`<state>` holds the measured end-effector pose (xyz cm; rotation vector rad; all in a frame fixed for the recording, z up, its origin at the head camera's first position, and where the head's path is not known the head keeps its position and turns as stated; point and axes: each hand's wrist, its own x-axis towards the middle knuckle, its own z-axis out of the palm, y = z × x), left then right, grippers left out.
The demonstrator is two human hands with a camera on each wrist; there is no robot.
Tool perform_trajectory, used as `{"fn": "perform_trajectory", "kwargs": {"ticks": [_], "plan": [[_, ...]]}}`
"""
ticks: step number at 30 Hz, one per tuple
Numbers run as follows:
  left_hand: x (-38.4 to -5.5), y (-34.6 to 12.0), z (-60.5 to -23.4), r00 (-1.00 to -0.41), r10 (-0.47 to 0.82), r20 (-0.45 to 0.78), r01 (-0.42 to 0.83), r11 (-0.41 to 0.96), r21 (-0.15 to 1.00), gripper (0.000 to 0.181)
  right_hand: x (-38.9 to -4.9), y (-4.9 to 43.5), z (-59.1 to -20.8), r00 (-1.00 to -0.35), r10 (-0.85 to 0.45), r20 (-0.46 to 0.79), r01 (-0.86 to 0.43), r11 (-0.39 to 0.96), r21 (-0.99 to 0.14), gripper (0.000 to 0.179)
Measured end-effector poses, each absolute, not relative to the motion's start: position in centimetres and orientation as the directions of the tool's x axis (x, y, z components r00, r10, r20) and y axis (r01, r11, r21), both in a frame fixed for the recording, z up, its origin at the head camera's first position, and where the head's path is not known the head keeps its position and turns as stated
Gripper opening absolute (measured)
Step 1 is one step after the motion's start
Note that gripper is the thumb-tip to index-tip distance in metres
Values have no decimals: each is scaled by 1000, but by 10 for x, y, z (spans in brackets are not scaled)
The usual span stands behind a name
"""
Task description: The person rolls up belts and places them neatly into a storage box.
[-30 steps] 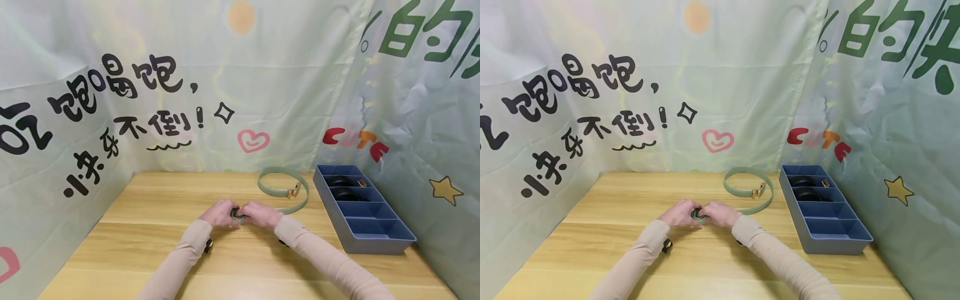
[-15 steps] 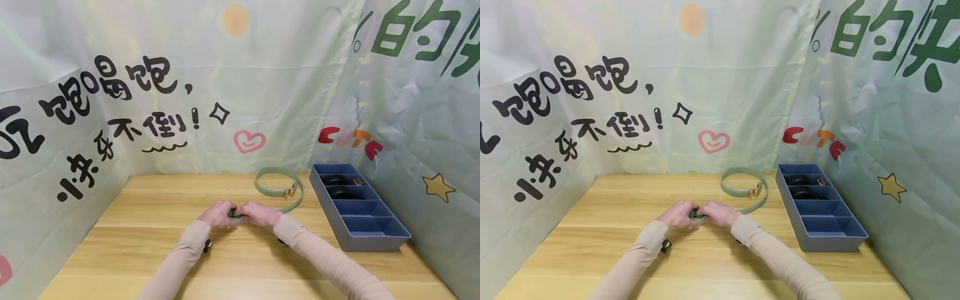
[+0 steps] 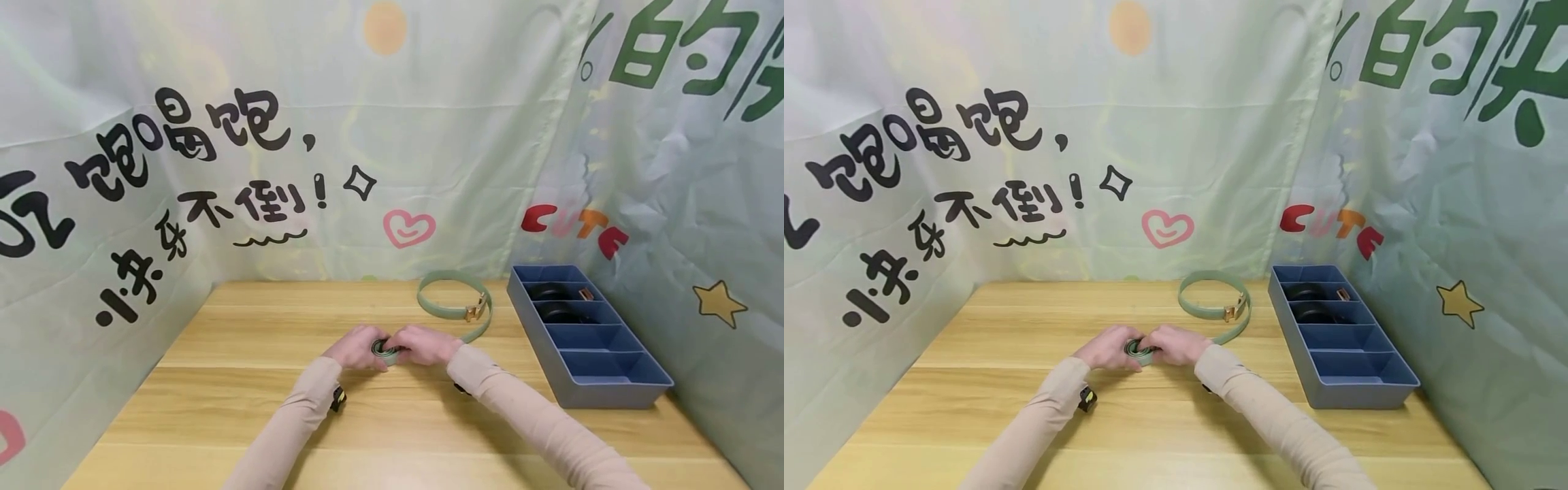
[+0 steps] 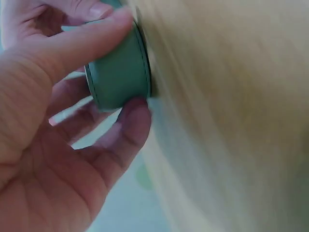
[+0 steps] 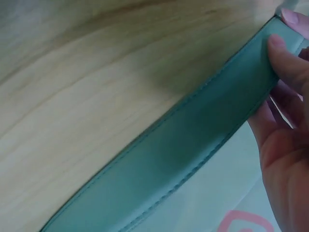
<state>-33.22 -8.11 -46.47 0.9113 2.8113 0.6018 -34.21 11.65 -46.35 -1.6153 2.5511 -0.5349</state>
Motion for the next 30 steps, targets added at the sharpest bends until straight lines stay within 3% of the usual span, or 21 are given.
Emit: {"fn": "perform_trajectory", "kwargs": {"ticks": [6,9,15,23,30], "plan": [[-331,-77,-466,-841,540,45,518,776,361,34,-344,114,-466,-440,-888,136,-869,383,-312,11],[-331,-75,-466,-828,559,53,543,774,325,29,-342,116,-465,-451,-882,135,-862,391,-323,16],[-331,-77,-463,-815,579,8,542,759,360,32,-340,120,-465,-462,-872,161,-860,395,-324,25],[-331,-77,-466,-878,476,46,454,800,392,38,-342,116,-467,-454,-872,184,-864,380,-330,18],[-333,-81,-465,-829,558,31,519,747,415,36,-340,119,-466,-481,-864,148,-854,423,-304,31]]}}
